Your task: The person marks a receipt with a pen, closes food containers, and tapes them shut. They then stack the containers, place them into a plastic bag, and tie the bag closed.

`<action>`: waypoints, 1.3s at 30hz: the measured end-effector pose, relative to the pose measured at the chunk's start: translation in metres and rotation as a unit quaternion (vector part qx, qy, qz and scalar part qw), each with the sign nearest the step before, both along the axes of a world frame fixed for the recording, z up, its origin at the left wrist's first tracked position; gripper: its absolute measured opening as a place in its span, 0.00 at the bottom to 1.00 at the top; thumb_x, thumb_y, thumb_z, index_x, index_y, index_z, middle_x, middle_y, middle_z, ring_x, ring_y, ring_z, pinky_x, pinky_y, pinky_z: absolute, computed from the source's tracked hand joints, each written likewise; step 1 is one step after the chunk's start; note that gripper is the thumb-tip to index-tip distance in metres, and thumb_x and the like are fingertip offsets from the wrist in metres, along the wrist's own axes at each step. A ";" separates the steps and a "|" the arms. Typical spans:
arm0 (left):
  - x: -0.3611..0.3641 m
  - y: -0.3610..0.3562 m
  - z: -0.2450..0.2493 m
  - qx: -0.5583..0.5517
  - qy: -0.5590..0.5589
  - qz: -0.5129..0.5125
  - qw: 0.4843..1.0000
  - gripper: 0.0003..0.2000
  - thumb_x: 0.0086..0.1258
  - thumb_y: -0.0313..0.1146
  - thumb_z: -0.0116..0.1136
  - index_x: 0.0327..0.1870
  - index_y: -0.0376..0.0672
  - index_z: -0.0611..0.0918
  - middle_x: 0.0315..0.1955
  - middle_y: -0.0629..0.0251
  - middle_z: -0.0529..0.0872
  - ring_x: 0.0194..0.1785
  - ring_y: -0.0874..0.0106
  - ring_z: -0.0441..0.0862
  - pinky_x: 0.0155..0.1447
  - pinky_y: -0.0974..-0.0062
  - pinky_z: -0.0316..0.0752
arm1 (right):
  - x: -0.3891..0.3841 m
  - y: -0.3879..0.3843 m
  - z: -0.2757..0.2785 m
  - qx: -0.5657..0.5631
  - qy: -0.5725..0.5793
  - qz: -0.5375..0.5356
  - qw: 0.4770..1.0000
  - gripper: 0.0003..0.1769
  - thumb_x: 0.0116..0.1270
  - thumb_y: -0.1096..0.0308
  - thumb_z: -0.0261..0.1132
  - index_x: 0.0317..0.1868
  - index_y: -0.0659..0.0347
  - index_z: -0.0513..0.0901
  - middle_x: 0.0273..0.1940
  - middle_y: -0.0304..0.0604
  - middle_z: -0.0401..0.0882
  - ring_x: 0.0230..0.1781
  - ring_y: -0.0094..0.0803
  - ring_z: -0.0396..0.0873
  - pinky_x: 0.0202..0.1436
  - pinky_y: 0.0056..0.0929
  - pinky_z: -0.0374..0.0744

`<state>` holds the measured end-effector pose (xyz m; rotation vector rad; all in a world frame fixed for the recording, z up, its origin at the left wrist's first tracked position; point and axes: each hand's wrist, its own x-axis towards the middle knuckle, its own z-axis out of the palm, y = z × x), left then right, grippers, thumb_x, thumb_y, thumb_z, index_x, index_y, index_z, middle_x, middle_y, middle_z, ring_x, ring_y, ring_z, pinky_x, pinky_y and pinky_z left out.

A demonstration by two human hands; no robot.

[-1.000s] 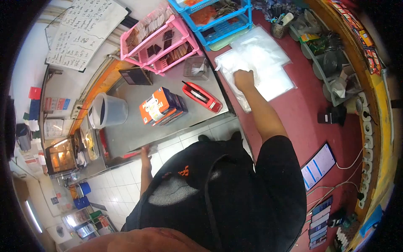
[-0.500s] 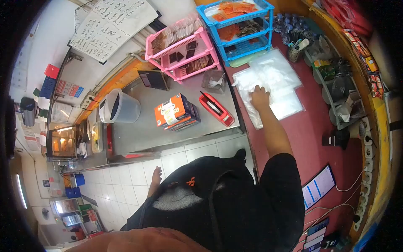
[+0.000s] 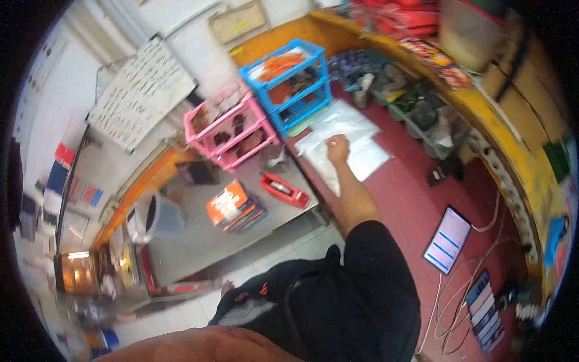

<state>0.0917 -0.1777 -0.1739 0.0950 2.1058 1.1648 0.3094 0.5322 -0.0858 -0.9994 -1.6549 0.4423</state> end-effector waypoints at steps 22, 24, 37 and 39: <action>0.235 0.245 0.284 0.499 0.323 -0.370 0.714 0.36 0.64 0.36 0.65 0.71 0.37 0.61 0.64 0.51 0.69 0.67 0.61 0.67 0.71 0.61 0.60 | 0.192 -0.446 0.259 -0.229 0.319 0.469 0.791 0.11 0.76 0.61 0.55 0.39 0.58 0.73 0.30 0.33 0.73 0.31 0.18 0.72 0.36 0.20 0.73; 0.268 0.244 0.281 0.491 0.296 -0.431 0.697 0.35 0.65 0.36 0.65 0.70 0.37 0.62 0.63 0.52 0.71 0.65 0.62 0.69 0.70 0.62 0.62 | 0.225 -0.462 0.264 -0.298 0.357 0.448 0.763 0.12 0.77 0.60 0.54 0.39 0.59 0.73 0.29 0.33 0.73 0.31 0.17 0.72 0.36 0.20 0.73; 0.528 0.163 0.330 0.352 -0.398 -0.646 0.548 0.23 0.69 0.50 0.53 0.44 0.34 0.80 0.29 0.52 0.85 0.31 0.58 0.85 0.41 0.57 0.82 | 0.549 -0.497 0.259 -0.246 0.551 0.424 0.675 0.22 0.80 0.58 0.44 0.66 0.60 0.67 0.60 0.45 0.74 0.61 0.33 0.74 0.69 0.36 0.70; 0.560 0.154 0.333 0.326 -0.472 -0.524 0.629 0.24 0.69 0.51 0.52 0.46 0.32 0.79 0.32 0.49 0.85 0.32 0.56 0.85 0.42 0.56 0.82 | 0.559 -0.540 0.249 -0.322 0.534 0.498 0.603 0.24 0.79 0.57 0.45 0.69 0.60 0.64 0.64 0.46 0.69 0.64 0.35 0.71 0.69 0.38 0.70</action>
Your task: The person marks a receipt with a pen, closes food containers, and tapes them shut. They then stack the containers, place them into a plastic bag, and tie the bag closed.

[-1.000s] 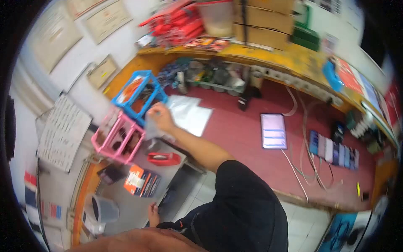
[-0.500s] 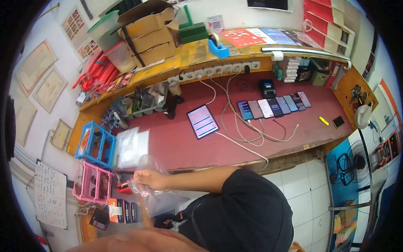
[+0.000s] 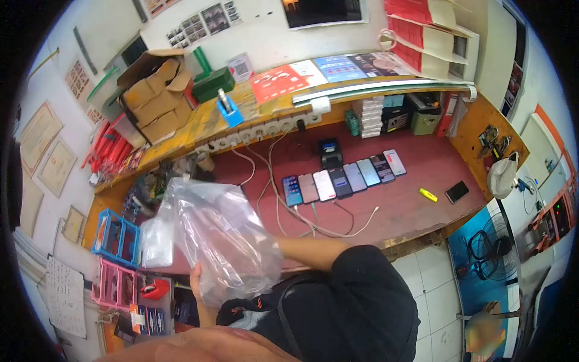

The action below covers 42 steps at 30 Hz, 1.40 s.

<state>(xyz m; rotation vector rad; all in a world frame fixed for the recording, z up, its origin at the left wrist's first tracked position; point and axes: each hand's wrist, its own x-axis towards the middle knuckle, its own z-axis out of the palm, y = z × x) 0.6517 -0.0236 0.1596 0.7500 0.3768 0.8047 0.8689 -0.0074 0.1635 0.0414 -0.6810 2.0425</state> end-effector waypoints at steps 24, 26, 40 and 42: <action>0.044 0.019 -0.036 0.030 0.221 0.239 0.945 0.20 0.77 0.39 0.49 0.55 0.28 0.76 0.53 0.51 0.80 0.53 0.59 0.80 0.61 0.64 0.73 | 0.092 -0.028 -0.030 0.013 -0.286 -0.347 0.893 0.18 0.69 0.62 0.66 0.51 0.67 0.81 0.36 0.40 0.84 0.34 0.25 0.82 0.43 0.27 0.82; 0.018 0.024 -0.041 0.061 0.394 0.152 0.904 0.18 0.75 0.41 0.52 0.48 0.30 0.79 0.44 0.52 0.83 0.47 0.59 0.82 0.55 0.64 0.75 | 0.090 -0.030 -0.031 0.041 -0.428 -0.388 0.815 0.16 0.70 0.63 0.65 0.50 0.67 0.82 0.34 0.40 0.84 0.33 0.23 0.81 0.41 0.25 0.81; 0.109 -0.020 -0.012 0.198 0.418 0.075 0.883 0.12 0.66 0.37 0.63 0.33 0.35 0.82 0.23 0.73 0.76 0.32 0.81 0.72 0.35 0.77 0.69 | 0.034 -0.036 -0.070 0.208 -0.443 -0.336 0.805 0.13 0.53 0.66 0.75 0.29 0.62 0.79 0.25 0.35 0.76 0.27 0.22 0.72 0.33 0.30 0.74; 0.095 -0.006 -0.020 0.189 0.431 0.092 0.878 0.11 0.65 0.34 0.63 0.30 0.34 0.80 0.22 0.71 0.77 0.31 0.79 0.72 0.34 0.75 0.68 | 0.038 -0.038 -0.068 0.175 -0.484 -0.307 0.800 0.14 0.52 0.69 0.74 0.23 0.60 0.74 0.21 0.33 0.70 0.24 0.21 0.67 0.28 0.29 0.69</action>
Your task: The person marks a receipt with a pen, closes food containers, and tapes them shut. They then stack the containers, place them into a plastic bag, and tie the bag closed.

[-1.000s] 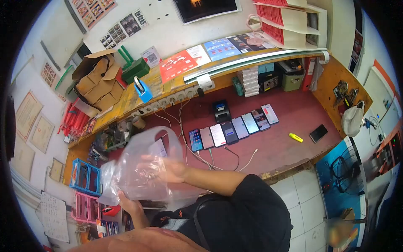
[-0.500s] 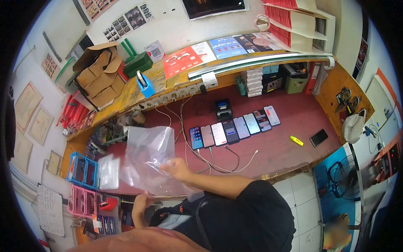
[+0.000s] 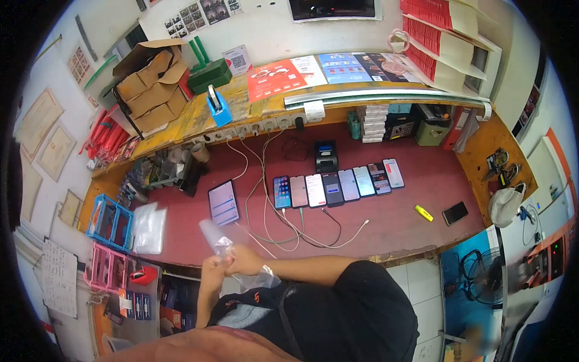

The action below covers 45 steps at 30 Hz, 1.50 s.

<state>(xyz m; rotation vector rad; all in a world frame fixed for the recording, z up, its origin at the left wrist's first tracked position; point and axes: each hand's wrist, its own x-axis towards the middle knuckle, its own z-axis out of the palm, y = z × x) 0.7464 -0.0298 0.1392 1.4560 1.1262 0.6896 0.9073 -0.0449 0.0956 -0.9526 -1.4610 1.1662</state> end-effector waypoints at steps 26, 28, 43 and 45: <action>-0.037 0.034 0.079 0.414 0.293 0.010 0.862 0.12 0.57 0.26 0.59 0.41 0.39 0.72 0.31 0.44 0.79 0.37 0.40 0.77 0.39 0.50 0.70 | 0.049 0.105 0.009 0.283 -0.271 -0.248 0.886 0.09 0.61 0.72 0.54 0.41 0.61 0.78 0.40 0.56 0.79 0.43 0.52 0.78 0.45 0.46 0.76; -0.104 0.054 0.059 0.469 0.494 0.166 0.713 0.14 0.55 0.27 0.60 0.43 0.41 0.75 0.30 0.52 0.81 0.37 0.47 0.80 0.39 0.53 0.72 | 0.033 0.115 0.037 0.233 -0.326 -0.240 0.884 0.12 0.59 0.74 0.54 0.43 0.60 0.78 0.39 0.55 0.78 0.41 0.54 0.77 0.44 0.48 0.75; -0.358 0.038 -0.013 0.178 0.682 -0.034 0.709 0.12 0.64 0.41 0.55 0.39 0.47 0.88 0.40 0.61 0.88 0.51 0.63 0.83 0.63 0.47 0.64 | -0.228 0.081 0.226 0.480 -0.204 0.016 0.853 0.29 0.50 0.81 0.62 0.57 0.66 0.76 0.52 0.51 0.78 0.58 0.43 0.74 0.62 0.32 0.70; -0.385 0.035 0.007 0.140 0.671 -0.003 0.728 0.12 0.63 0.33 0.51 0.37 0.47 0.89 0.42 0.61 0.88 0.52 0.63 0.83 0.65 0.46 0.62 | -0.309 0.078 0.199 0.514 -0.215 0.169 0.813 0.27 0.52 0.77 0.63 0.57 0.65 0.76 0.52 0.51 0.78 0.58 0.44 0.74 0.63 0.35 0.70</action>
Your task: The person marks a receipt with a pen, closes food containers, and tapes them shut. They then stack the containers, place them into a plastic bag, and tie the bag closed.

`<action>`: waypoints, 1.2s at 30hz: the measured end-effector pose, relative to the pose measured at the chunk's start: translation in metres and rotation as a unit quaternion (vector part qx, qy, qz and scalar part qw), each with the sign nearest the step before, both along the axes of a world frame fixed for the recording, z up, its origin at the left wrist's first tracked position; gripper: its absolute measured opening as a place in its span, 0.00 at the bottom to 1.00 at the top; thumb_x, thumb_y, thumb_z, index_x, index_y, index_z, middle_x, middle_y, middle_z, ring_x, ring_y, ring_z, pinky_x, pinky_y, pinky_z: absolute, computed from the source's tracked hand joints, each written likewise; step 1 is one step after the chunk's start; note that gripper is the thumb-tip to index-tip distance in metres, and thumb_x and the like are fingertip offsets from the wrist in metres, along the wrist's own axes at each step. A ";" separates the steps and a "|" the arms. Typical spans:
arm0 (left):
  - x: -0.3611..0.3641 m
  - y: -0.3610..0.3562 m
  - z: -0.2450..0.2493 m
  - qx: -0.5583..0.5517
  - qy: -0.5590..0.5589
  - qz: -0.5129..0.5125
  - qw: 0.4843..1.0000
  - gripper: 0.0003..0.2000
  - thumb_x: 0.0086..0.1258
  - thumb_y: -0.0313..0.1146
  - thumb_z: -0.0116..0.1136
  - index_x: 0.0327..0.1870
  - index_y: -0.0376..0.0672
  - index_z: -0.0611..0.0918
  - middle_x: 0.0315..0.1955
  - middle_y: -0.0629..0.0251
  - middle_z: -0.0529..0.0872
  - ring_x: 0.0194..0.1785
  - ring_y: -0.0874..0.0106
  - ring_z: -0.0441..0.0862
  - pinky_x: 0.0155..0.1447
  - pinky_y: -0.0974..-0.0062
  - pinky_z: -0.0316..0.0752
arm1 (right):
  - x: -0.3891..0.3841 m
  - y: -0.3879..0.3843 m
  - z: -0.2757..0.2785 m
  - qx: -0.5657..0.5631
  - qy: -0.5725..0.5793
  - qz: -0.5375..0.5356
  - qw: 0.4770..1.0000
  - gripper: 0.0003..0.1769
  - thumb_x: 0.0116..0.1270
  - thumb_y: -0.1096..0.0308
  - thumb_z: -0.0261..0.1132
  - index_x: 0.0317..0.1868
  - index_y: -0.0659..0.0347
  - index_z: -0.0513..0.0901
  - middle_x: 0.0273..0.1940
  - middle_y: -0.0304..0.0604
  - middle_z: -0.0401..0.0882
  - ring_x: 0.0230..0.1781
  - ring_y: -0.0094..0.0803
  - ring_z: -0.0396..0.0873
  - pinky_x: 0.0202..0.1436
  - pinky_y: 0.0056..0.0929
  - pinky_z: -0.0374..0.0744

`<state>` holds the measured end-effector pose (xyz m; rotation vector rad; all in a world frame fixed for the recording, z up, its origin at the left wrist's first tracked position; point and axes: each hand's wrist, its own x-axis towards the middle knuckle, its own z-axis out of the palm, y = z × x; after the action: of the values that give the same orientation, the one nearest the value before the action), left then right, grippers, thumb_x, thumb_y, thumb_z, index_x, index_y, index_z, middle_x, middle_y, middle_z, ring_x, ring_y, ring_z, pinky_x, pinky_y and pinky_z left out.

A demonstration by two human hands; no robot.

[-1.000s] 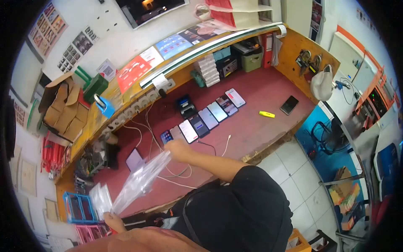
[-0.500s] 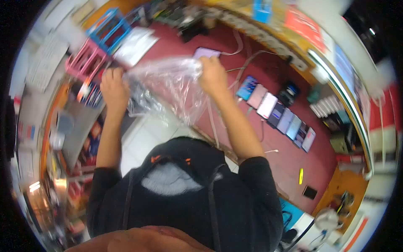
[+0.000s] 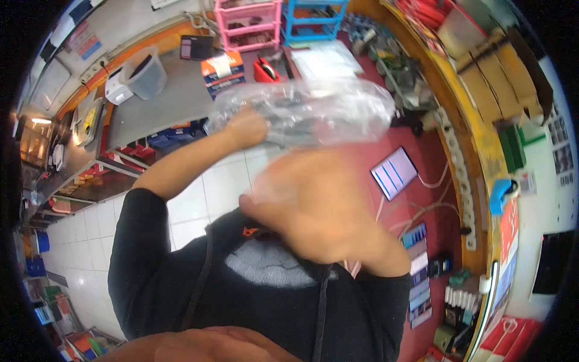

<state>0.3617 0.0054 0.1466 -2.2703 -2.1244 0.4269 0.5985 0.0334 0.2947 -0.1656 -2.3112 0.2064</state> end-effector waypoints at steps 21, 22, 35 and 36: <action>-0.290 -0.021 -0.005 0.154 -0.145 0.102 0.972 0.21 0.78 0.43 0.36 0.43 0.44 0.86 0.48 0.54 0.85 0.61 0.60 0.76 0.78 0.46 0.35 | -0.149 0.118 -0.097 -0.238 -0.474 0.183 0.828 0.25 0.67 0.48 0.61 0.55 0.57 0.80 0.43 0.55 0.83 0.48 0.49 0.80 0.52 0.47 0.76; -0.309 -0.019 0.008 0.139 -0.105 0.157 0.972 0.20 0.76 0.43 0.40 0.40 0.43 0.86 0.48 0.55 0.85 0.60 0.60 0.77 0.78 0.46 0.35 | -0.149 0.082 -0.070 -0.112 -0.332 0.266 0.898 0.19 0.65 0.57 0.62 0.50 0.60 0.80 0.38 0.52 0.83 0.44 0.51 0.80 0.49 0.49 0.77; -0.188 0.267 -0.006 0.209 -0.046 -0.089 0.973 0.11 0.58 0.39 0.66 0.29 0.39 0.87 0.59 0.51 0.78 0.62 0.57 0.73 0.75 0.47 0.49 | -0.092 0.404 -0.202 0.020 -0.265 -0.287 0.920 0.21 0.58 0.64 0.66 0.53 0.56 0.83 0.46 0.50 0.83 0.51 0.42 0.79 0.54 0.39 0.76; -0.193 0.297 -0.017 0.214 -0.072 -0.084 0.970 0.12 0.58 0.39 0.66 0.28 0.38 0.87 0.60 0.50 0.76 0.63 0.53 0.72 0.75 0.47 0.51 | -0.079 0.437 -0.207 -0.053 -0.215 -0.188 0.957 0.23 0.55 0.66 0.68 0.54 0.56 0.83 0.47 0.49 0.82 0.54 0.42 0.78 0.56 0.38 0.75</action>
<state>0.1687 0.3021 0.1295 -2.2461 -1.8290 -0.1921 0.5194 0.4708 0.0872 -0.7626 -2.6378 0.1069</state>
